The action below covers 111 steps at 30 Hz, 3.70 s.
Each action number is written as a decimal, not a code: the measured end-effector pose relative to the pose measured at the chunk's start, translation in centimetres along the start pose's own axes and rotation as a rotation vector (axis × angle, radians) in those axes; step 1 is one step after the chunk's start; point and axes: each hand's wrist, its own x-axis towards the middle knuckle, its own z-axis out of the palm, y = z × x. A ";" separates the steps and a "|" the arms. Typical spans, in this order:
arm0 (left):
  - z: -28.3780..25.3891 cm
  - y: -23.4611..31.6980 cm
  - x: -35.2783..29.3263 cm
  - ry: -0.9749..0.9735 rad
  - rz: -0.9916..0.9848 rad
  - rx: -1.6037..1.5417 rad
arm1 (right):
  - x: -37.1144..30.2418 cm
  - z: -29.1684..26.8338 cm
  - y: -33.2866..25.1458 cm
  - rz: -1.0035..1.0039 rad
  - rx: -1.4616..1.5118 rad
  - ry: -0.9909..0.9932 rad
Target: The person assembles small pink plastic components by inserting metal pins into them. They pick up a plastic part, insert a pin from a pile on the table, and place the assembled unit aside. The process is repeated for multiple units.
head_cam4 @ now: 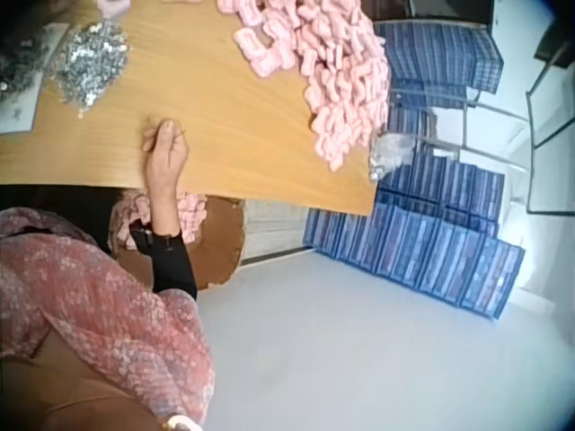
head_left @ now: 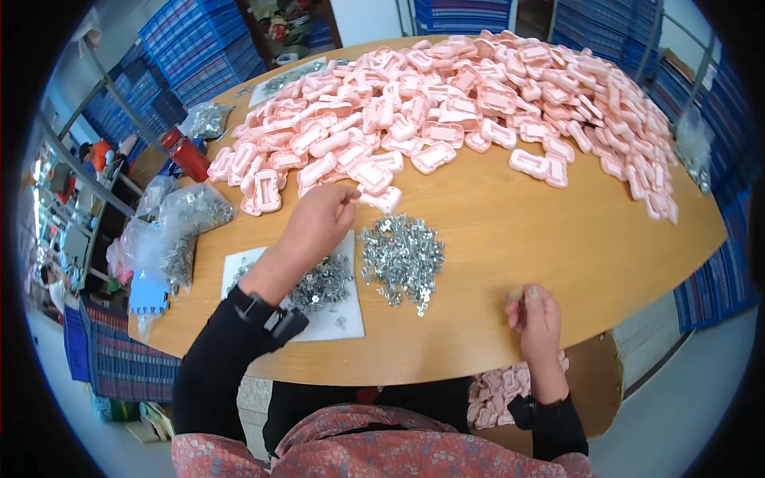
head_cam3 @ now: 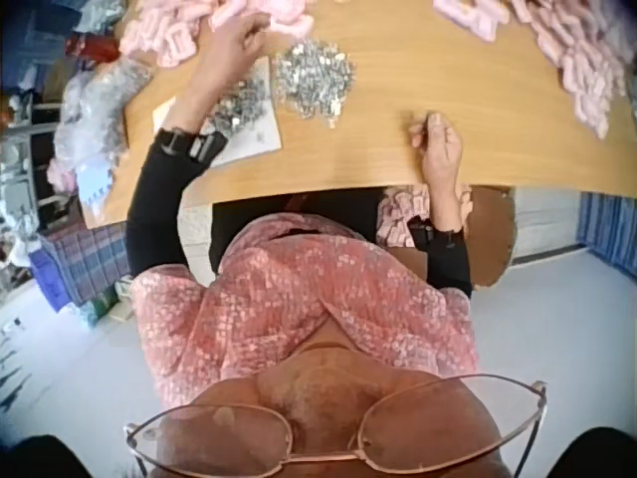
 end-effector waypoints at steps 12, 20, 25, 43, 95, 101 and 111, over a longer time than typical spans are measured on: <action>4.3 -4.3 9.6 -0.292 0.355 0.448 | -0.5 -0.3 -1.1 0.075 -0.100 0.013; 1.0 -3.9 8.5 -0.290 -0.086 0.096 | -0.6 -0.2 -0.4 0.036 -0.054 0.088; -2.3 -3.2 3.7 -0.508 -0.518 -0.630 | -0.5 0.0 -0.1 0.018 -0.034 0.120; -8.5 -3.8 -13.4 -0.474 -0.537 -1.686 | 0.4 2.2 0.0 -0.077 -0.220 0.258; -1.7 -2.6 -23.2 -0.167 -0.600 -1.833 | -1.7 11.9 1.5 -0.309 -1.194 0.081; -1.3 -2.8 -23.3 -0.157 -0.551 -1.906 | -1.7 11.3 2.0 -0.365 -1.089 0.137; -1.7 -2.8 -23.4 -0.184 -0.579 -1.942 | -1.6 11.1 2.6 -0.462 -1.193 0.093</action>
